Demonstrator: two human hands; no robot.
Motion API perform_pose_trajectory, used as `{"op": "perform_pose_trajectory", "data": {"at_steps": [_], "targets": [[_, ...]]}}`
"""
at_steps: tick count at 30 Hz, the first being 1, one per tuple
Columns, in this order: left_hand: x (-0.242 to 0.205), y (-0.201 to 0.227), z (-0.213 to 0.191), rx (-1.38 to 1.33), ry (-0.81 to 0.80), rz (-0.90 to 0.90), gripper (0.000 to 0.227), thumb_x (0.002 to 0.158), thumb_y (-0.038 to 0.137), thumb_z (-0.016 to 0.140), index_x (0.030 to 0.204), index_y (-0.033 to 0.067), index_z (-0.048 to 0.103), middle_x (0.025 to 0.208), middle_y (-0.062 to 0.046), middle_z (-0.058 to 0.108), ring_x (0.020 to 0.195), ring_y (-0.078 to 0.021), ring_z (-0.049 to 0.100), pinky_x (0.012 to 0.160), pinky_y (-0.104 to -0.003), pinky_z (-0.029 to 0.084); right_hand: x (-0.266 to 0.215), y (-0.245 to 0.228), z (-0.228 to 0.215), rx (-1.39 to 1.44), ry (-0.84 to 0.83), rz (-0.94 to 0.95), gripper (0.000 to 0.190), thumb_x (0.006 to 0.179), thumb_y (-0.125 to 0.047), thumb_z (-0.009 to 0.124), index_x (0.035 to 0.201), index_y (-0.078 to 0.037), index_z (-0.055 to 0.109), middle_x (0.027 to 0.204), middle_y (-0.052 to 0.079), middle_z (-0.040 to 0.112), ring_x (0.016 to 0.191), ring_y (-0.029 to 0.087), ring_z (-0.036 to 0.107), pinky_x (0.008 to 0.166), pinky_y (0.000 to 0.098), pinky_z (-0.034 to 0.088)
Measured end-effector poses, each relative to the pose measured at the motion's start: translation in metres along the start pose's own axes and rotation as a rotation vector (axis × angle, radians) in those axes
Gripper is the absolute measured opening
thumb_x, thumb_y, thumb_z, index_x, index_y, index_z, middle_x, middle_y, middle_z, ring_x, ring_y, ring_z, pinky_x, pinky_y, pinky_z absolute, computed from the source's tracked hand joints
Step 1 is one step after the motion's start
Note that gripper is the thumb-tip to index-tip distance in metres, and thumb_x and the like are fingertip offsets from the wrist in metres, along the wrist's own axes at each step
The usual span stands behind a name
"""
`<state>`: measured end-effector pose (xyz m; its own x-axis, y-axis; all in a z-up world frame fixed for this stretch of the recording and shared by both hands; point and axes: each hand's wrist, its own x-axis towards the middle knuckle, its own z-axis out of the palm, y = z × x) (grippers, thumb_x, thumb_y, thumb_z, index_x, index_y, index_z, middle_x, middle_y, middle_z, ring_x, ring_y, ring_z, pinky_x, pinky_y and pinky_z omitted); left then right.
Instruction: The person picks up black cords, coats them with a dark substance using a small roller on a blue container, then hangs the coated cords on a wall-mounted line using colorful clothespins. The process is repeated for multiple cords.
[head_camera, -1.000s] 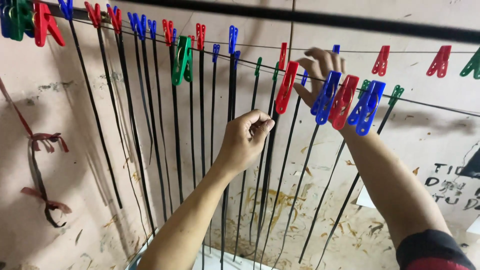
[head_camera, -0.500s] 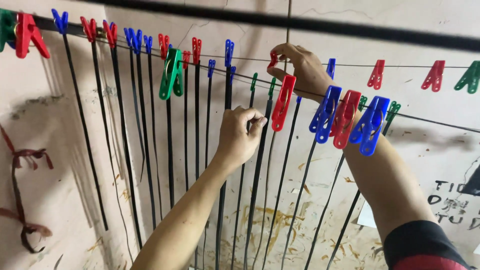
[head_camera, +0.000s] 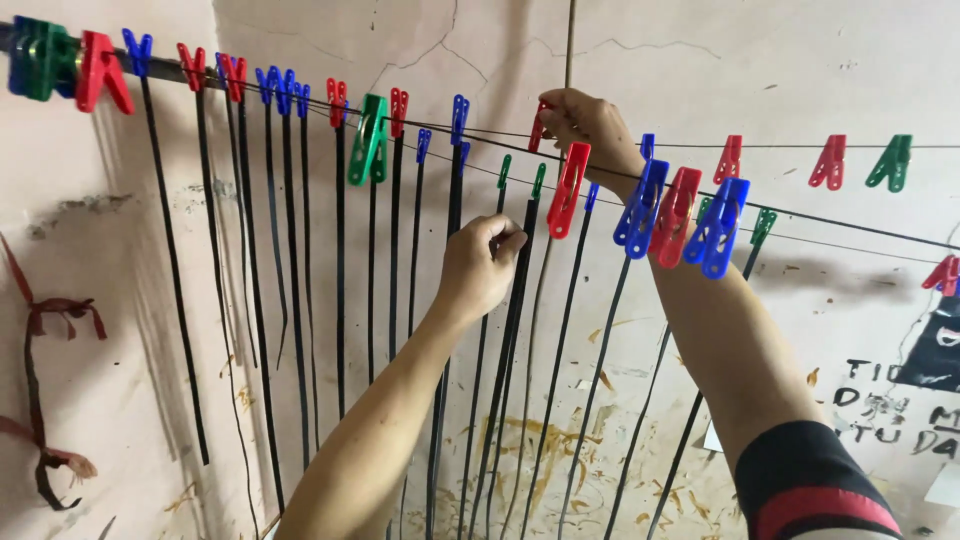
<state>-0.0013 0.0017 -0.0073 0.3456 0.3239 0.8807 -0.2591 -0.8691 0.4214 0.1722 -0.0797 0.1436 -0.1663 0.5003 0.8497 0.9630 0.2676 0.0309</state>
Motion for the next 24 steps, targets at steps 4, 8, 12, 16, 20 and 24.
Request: {"op": "perform_pose_trajectory", "data": {"at_steps": [4, 8, 12, 16, 20, 24], "targets": [[0.002, -0.007, 0.001, 0.021, -0.011, -0.055, 0.009, 0.096, 0.017, 0.070, 0.094, 0.0088, 0.073, 0.087, -0.004, 0.076, 0.074, -0.0182, 0.068, 0.068, -0.031, 0.054, 0.004, -0.001, 0.004, -0.042, 0.023, -0.034, 0.021, 0.110, -0.014, 0.056, 0.119, 0.001, 0.068, 0.079, 0.005, 0.068, 0.062, 0.016, 0.061, 0.055, 0.0281, 0.051], [0.004, -0.012, 0.006, -0.025, 0.005, -0.057, 0.011, 0.097, 0.017, 0.068, 0.089, 0.0097, 0.071, 0.081, -0.003, 0.073, 0.071, -0.0179, 0.067, 0.065, -0.031, 0.054, 0.011, 0.004, 0.010, 0.116, 0.032, 0.288, 0.023, 0.106, -0.021, 0.059, 0.117, -0.003, 0.069, 0.092, 0.008, 0.073, 0.081, 0.019, 0.075, 0.059, 0.0301, 0.068], [0.009, -0.007, 0.009, -0.014, 0.000, -0.126, 0.013, 0.098, 0.018, 0.068, 0.087, 0.0114, 0.071, 0.081, -0.003, 0.074, 0.071, -0.0172, 0.067, 0.065, -0.031, 0.054, 0.011, -0.002, 0.008, 0.154, 0.051, 0.185, 0.017, 0.107, -0.016, 0.061, 0.108, -0.002, 0.069, 0.087, 0.008, 0.075, 0.077, 0.017, 0.077, 0.055, 0.0258, 0.064], [0.023, -0.010, 0.012, 0.000, -0.001, -0.151, 0.014, 0.098, 0.020, 0.067, 0.088, 0.0110, 0.073, 0.084, -0.005, 0.076, 0.073, -0.0194, 0.068, 0.066, -0.033, 0.053, 0.010, -0.008, 0.005, 0.222, 0.063, 0.216, 0.014, 0.105, -0.016, 0.064, 0.106, -0.003, 0.070, 0.087, 0.006, 0.074, 0.077, 0.016, 0.077, 0.056, 0.0253, 0.063], [0.033, -0.019, 0.016, 0.010, 0.051, -0.036, 0.015, 0.098, 0.017, 0.067, 0.085, 0.0090, 0.071, 0.082, -0.006, 0.074, 0.072, -0.0204, 0.068, 0.064, -0.034, 0.054, 0.008, -0.022, 0.002, 0.219, 0.057, 0.245, 0.013, 0.105, -0.014, 0.063, 0.106, -0.004, 0.071, 0.086, 0.004, 0.073, 0.072, 0.013, 0.073, 0.057, 0.0233, 0.063], [0.040, -0.013, 0.015, 0.025, 0.059, -0.044, 0.019, 0.098, 0.017, 0.066, 0.080, 0.0106, 0.067, 0.082, -0.006, 0.073, 0.073, -0.0210, 0.067, 0.065, -0.034, 0.053, 0.008, -0.032, -0.001, 0.234, 0.071, 0.252, 0.010, 0.103, -0.012, 0.063, 0.102, -0.005, 0.071, 0.082, 0.002, 0.070, 0.070, 0.012, 0.068, 0.058, 0.0255, 0.063]]}}
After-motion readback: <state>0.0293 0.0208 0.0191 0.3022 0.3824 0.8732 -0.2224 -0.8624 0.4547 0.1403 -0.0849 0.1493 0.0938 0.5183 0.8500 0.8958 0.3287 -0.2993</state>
